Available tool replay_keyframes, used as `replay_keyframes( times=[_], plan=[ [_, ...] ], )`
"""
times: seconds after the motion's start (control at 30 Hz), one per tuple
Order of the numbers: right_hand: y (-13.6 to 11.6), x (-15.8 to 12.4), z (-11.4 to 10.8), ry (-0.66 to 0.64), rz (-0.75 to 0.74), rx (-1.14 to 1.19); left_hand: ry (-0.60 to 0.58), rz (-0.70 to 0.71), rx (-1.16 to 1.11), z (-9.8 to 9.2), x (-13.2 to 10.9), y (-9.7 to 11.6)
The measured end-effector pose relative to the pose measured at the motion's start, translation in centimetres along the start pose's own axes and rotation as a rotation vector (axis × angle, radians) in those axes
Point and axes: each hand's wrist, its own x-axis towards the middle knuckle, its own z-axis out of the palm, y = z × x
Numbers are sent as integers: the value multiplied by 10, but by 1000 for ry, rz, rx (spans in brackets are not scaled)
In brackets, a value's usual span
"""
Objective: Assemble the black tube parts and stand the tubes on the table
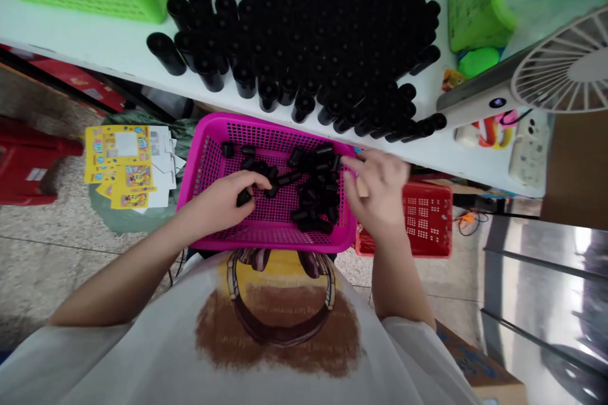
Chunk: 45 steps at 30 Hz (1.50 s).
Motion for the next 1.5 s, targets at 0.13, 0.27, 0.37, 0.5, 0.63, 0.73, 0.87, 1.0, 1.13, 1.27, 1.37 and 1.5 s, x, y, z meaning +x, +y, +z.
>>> replay_keyframes(
  times=[0.13, 0.27, 0.37, 0.5, 0.63, 0.73, 0.87, 1.0, 1.13, 1.27, 1.37, 1.5],
  plan=[
    [-21, -13, 6, -582, -118, 204, -79, -46, 331, 5, -5, -25],
    [-31, -20, 17, -901, -161, 78, -34, -56, 399, 4, -6, -34],
    [-43, -23, 28, -937, -193, -11, -25, -76, 366, 1, -3, -30],
    [-58, -23, 41, -1014, -163, -80, 63, -166, 147, 0, -4, -23],
    [-63, -18, 45, -1059, -174, -64, 32, -337, -469, -8, -11, -15],
    [-61, -13, 42, -1058, -164, -51, -13, -467, -971, -17, -16, -7],
    [-55, -11, 36, -853, 60, 297, -2, -473, -1256, -16, -22, 4],
    [-58, -16, 27, -411, 377, 975, 4, -423, -1326, 2, -23, 11],
    [-73, -16, 19, -142, 474, 1209, 33, -346, -1324, 17, -18, 11],
    [-83, -12, 18, -129, 362, 1083, -5, -299, -1302, 27, -14, 11],
    [-85, -11, 21, -176, 299, 983, -26, -270, -1299, 33, -13, 14],
    [-85, -11, 21, -194, 274, 925, 10, -271, -1312, 36, -12, 18]
  ],
)
